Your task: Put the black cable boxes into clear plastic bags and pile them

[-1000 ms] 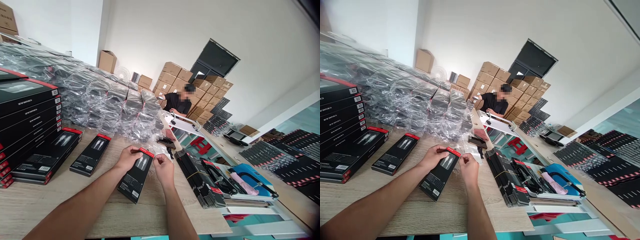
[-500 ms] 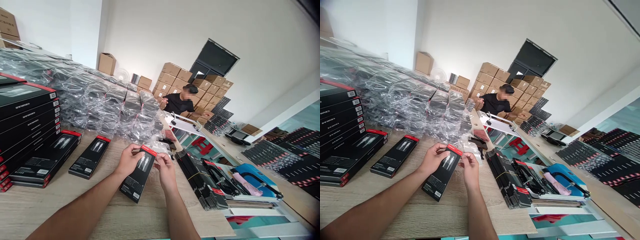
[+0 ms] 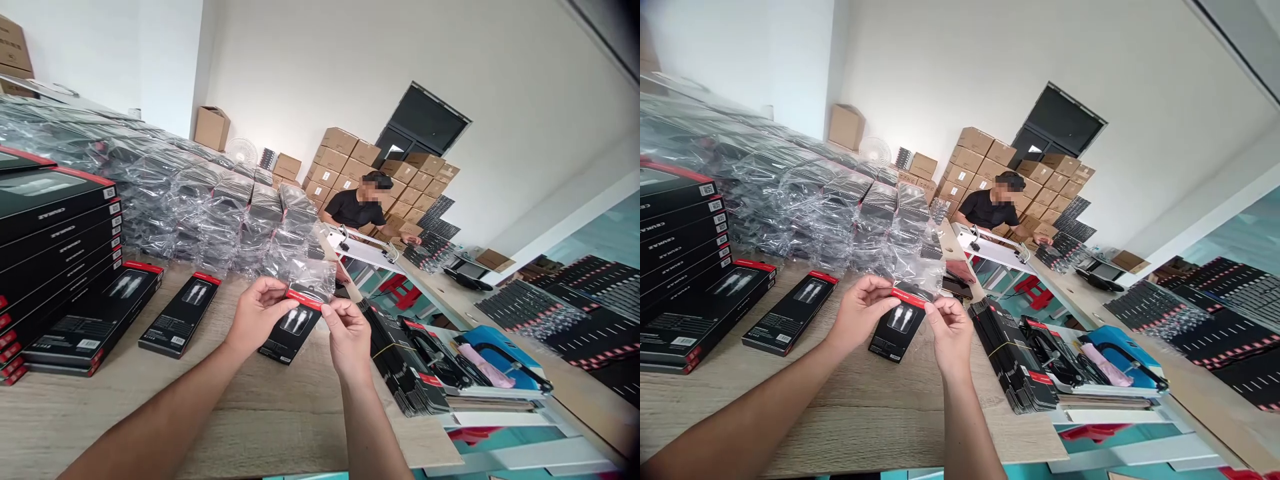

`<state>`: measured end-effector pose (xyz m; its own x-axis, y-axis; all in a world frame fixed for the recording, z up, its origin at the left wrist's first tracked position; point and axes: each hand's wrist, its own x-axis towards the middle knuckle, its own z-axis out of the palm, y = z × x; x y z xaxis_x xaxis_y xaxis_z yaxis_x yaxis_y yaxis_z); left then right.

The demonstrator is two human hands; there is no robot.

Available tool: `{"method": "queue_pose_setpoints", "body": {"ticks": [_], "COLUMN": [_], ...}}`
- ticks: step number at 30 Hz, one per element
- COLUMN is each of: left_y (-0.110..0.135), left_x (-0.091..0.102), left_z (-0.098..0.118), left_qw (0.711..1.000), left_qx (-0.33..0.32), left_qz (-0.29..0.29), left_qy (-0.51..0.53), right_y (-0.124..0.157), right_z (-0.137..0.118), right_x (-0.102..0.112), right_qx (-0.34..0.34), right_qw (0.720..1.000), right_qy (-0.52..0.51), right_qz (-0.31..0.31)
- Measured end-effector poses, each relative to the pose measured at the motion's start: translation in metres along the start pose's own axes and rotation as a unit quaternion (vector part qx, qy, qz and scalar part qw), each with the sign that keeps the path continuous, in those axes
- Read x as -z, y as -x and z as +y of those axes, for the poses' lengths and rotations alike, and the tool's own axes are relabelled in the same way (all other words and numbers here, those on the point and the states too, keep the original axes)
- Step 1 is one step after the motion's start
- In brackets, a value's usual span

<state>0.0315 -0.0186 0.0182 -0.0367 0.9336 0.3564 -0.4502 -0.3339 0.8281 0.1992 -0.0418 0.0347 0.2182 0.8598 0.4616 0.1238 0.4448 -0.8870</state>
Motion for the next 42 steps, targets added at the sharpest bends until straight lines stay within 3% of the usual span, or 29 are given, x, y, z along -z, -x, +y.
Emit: {"method": "queue_pose_setpoints", "body": {"ticks": [4,8,12,16,22,25,28,32,35,38,42], "left_y": [-0.003,-0.008,-0.006,0.002,0.003,0.002,0.002,0.006,0.011,0.015,0.016], "left_x": [0.007,0.023,0.041,0.046,0.03,0.028,0.03,0.028,0.022,0.018,0.015], "left_z": [0.008,0.008,-0.004,-0.016,-0.008,-0.007,-0.012,-0.017,-0.02,-0.018,-0.01], "left_qw": [0.997,0.982,0.938,0.885,0.921,0.913,0.91,0.928,0.934,0.923,0.911], "left_qx": [0.044,0.079,0.094,0.089,0.07,0.078,0.073,0.066,0.101,0.096,0.087], "left_qz": [-0.045,-0.142,-0.233,-0.274,-0.258,-0.261,-0.266,-0.268,-0.274,-0.281,-0.319], "left_qy": [-0.042,-0.094,-0.238,-0.366,-0.285,-0.302,-0.309,-0.249,-0.204,-0.243,-0.246], "right_y": [0.007,0.017,0.017,0.015,0.029,0.03,0.022,0.008,0.0,-0.006,-0.009], "right_z": [-0.004,-0.006,-0.012,-0.01,0.021,0.023,0.009,-0.005,-0.001,0.005,0.006], "right_x": [0.003,0.004,0.013,0.02,0.018,0.022,0.025,0.023,0.02,0.021,0.025], "right_qx": [-0.036,-0.098,-0.115,-0.072,-0.078,-0.081,-0.066,-0.048,-0.056,-0.083,-0.106], "right_qw": [0.998,0.984,0.966,0.972,0.958,0.954,0.965,0.98,0.993,0.994,0.99], "right_qy": [0.013,0.013,0.081,0.121,0.168,0.168,0.128,0.072,0.014,-0.063,-0.086], "right_qz": [-0.041,-0.145,-0.219,-0.188,-0.218,-0.233,-0.22,-0.18,-0.103,-0.013,0.042]}}
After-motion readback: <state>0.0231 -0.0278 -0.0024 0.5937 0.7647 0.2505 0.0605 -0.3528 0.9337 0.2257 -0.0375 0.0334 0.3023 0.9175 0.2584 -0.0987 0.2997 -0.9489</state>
